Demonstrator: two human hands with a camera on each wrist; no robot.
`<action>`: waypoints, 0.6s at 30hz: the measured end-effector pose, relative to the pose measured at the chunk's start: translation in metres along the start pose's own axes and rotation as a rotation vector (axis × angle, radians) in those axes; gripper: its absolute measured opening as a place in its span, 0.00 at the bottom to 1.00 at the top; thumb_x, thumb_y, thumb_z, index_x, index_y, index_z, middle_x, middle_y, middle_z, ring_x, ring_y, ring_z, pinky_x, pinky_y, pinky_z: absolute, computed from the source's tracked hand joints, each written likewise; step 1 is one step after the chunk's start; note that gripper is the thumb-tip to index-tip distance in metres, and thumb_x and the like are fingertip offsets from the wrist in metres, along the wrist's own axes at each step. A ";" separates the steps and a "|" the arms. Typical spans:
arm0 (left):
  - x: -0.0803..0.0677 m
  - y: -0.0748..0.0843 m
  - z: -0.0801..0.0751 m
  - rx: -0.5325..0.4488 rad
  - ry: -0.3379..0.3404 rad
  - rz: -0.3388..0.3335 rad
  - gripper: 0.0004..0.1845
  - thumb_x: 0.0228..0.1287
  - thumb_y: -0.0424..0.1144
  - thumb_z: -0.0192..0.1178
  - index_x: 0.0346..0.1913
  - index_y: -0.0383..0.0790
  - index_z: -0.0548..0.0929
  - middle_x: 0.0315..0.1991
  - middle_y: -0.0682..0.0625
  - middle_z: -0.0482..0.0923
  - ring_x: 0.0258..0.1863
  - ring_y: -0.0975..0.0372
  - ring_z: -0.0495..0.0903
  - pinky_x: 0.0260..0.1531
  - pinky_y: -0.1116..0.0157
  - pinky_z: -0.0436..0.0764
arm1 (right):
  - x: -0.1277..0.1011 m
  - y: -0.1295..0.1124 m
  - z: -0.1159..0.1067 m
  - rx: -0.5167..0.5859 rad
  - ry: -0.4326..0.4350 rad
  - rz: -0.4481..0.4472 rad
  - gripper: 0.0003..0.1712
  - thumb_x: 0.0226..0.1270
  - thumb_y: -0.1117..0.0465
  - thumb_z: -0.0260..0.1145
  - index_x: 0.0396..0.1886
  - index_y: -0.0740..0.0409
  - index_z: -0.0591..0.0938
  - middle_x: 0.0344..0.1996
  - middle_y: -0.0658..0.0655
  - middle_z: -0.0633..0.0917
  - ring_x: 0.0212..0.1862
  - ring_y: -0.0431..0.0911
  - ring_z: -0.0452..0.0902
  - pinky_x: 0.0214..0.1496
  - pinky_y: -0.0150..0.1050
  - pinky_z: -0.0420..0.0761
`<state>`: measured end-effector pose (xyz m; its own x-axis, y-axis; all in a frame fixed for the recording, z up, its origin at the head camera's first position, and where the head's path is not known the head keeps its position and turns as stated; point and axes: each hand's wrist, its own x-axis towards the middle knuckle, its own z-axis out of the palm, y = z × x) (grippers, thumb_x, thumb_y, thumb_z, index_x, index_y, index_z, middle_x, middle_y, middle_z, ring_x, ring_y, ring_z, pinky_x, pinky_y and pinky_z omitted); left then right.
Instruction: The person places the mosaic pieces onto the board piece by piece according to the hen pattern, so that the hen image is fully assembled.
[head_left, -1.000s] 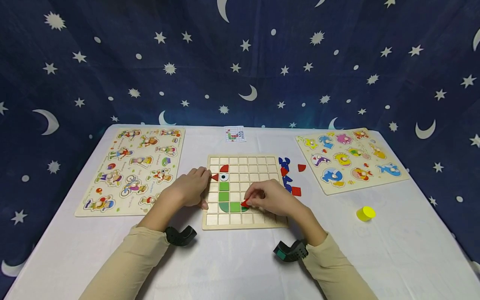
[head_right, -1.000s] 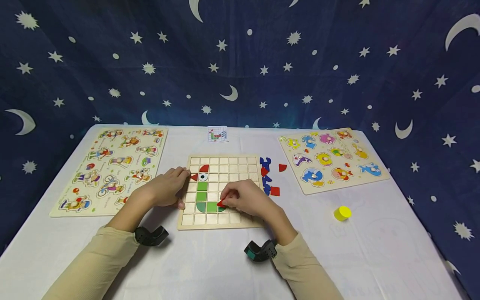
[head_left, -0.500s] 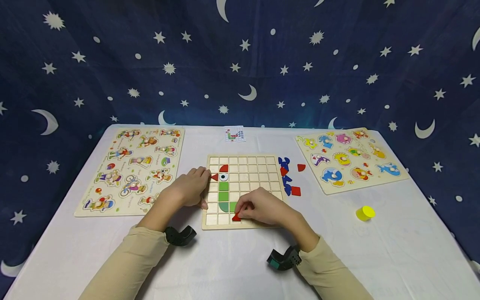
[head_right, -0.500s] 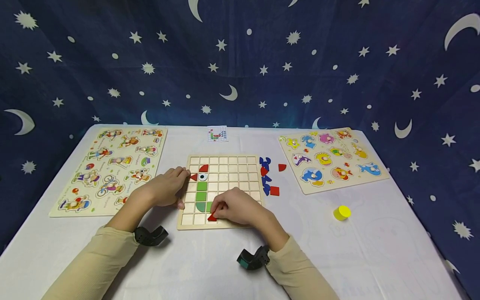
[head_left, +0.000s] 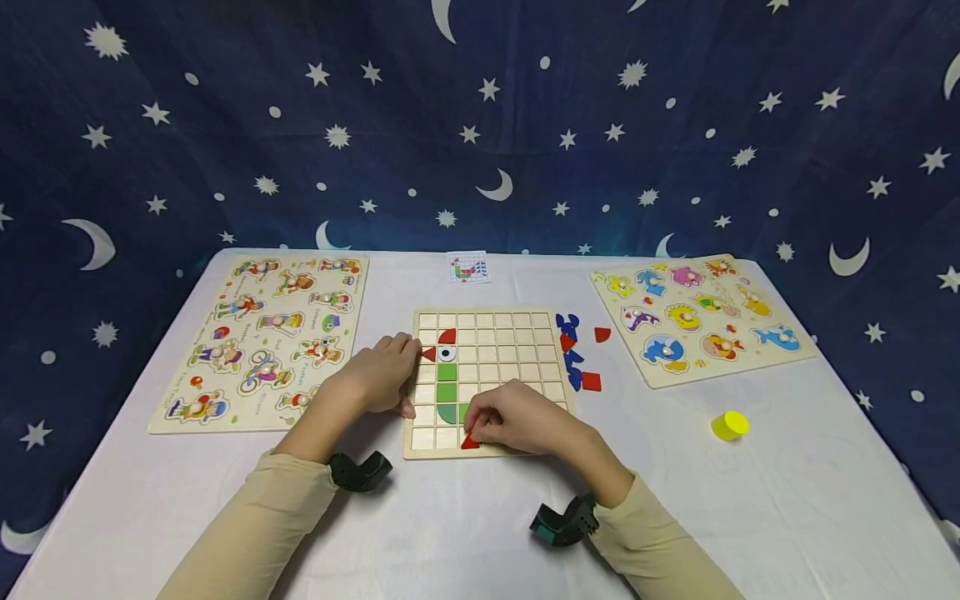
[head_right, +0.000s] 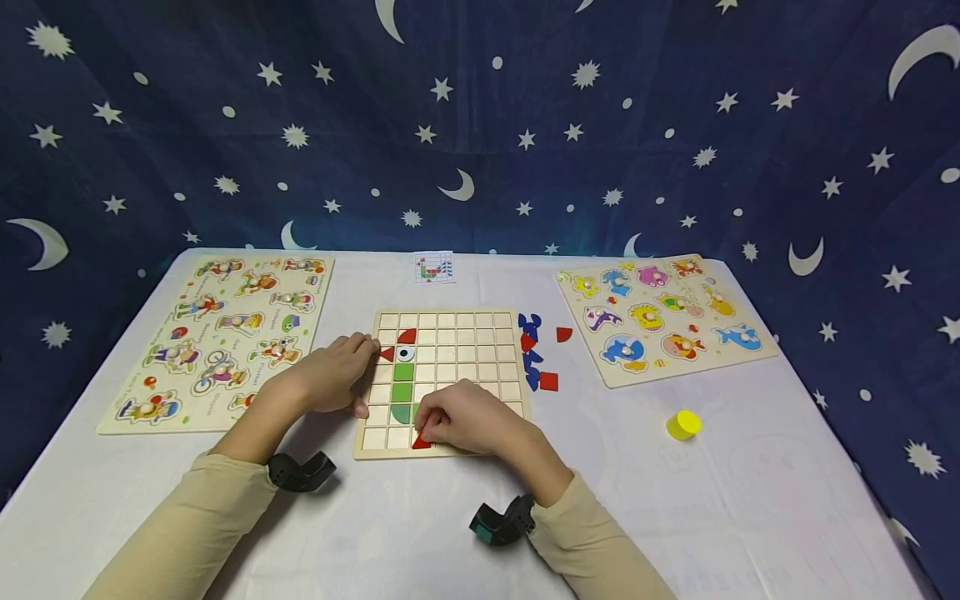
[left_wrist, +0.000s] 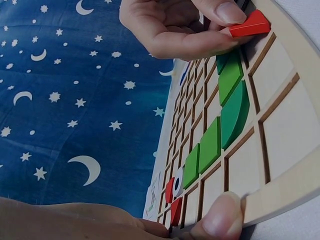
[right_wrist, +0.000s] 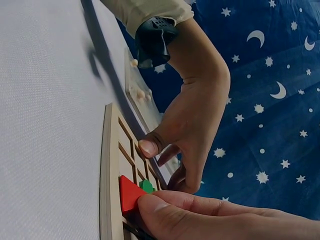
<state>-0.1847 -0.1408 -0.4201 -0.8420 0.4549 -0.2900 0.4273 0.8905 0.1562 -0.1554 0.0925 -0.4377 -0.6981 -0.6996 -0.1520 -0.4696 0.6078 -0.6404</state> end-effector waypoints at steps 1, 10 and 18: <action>0.000 0.000 0.000 0.000 0.001 0.001 0.45 0.41 0.54 0.73 0.59 0.33 0.65 0.59 0.38 0.66 0.59 0.47 0.68 0.49 0.49 0.76 | 0.000 0.000 0.000 -0.002 0.000 0.001 0.04 0.61 0.60 0.68 0.28 0.45 0.84 0.20 0.38 0.79 0.26 0.32 0.71 0.32 0.28 0.73; 0.000 0.000 0.000 0.001 0.003 0.007 0.45 0.41 0.53 0.73 0.59 0.33 0.65 0.58 0.38 0.66 0.57 0.47 0.69 0.47 0.49 0.76 | 0.001 0.000 0.002 -0.060 0.013 -0.005 0.04 0.59 0.59 0.69 0.27 0.45 0.84 0.21 0.38 0.79 0.27 0.33 0.71 0.32 0.28 0.73; 0.001 -0.001 0.000 -0.001 0.001 0.006 0.45 0.41 0.53 0.73 0.59 0.33 0.65 0.59 0.39 0.66 0.57 0.48 0.69 0.47 0.50 0.76 | 0.001 -0.002 0.002 -0.129 0.019 0.001 0.02 0.58 0.57 0.70 0.28 0.45 0.84 0.24 0.38 0.78 0.30 0.34 0.72 0.37 0.29 0.72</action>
<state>-0.1859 -0.1407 -0.4207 -0.8400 0.4599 -0.2880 0.4316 0.8879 0.1592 -0.1541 0.0894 -0.4385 -0.7081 -0.6927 -0.1370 -0.5339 0.6522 -0.5381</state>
